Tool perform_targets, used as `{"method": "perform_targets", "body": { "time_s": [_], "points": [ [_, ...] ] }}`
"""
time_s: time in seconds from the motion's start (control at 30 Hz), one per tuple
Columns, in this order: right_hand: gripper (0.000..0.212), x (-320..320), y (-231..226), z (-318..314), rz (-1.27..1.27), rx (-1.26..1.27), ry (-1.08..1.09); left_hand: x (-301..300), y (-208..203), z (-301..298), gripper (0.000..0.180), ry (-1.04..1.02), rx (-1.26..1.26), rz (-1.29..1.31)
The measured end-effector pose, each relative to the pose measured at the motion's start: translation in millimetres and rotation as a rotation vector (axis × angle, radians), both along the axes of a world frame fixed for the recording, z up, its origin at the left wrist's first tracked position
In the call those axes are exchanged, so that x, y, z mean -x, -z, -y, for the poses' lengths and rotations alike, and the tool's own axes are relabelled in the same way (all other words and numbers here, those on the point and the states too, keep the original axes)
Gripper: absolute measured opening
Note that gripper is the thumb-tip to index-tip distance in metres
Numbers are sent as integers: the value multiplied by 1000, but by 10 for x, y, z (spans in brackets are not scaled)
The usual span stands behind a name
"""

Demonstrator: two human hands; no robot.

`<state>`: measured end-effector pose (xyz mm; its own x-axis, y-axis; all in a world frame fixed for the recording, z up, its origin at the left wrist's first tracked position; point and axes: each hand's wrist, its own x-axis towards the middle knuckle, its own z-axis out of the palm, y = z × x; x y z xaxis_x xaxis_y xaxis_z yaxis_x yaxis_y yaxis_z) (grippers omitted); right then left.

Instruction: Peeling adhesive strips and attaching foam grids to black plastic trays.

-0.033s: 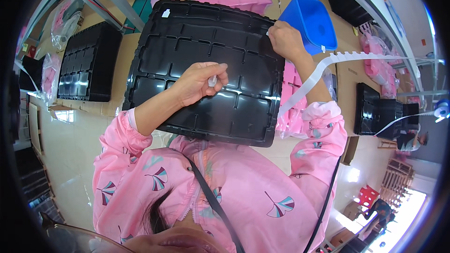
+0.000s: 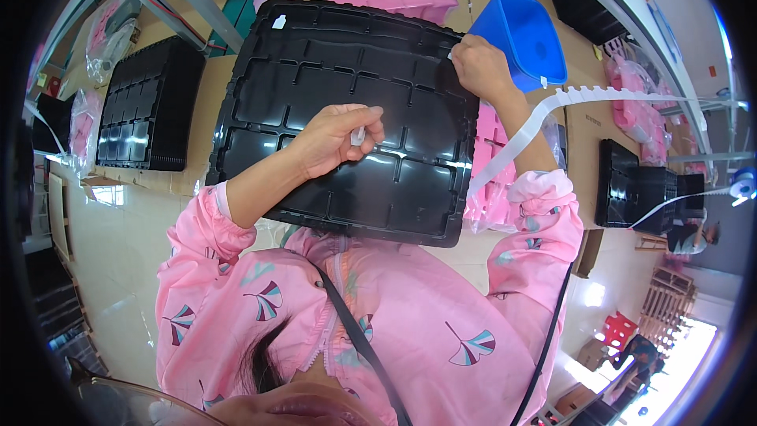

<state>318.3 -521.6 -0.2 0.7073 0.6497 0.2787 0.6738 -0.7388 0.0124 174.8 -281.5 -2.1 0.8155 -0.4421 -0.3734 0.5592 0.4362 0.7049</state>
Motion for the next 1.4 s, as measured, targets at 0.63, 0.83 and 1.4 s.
{"method": "perform_targets", "body": {
  "time_s": [0.63,0.83,1.4],
  "points": [
    [7,1143,-206,-832,-378,-612,-297,12,44,16,27,-143,37,-21],
    [15,1206,-341,-682,-421,-750,-282,-238,-106,-265,19,-133,-186,156],
    [8,1156,84,-234,-319,-768,-20,-1479,-6,-1562,18,-25,-1637,1103]
  ]
}}
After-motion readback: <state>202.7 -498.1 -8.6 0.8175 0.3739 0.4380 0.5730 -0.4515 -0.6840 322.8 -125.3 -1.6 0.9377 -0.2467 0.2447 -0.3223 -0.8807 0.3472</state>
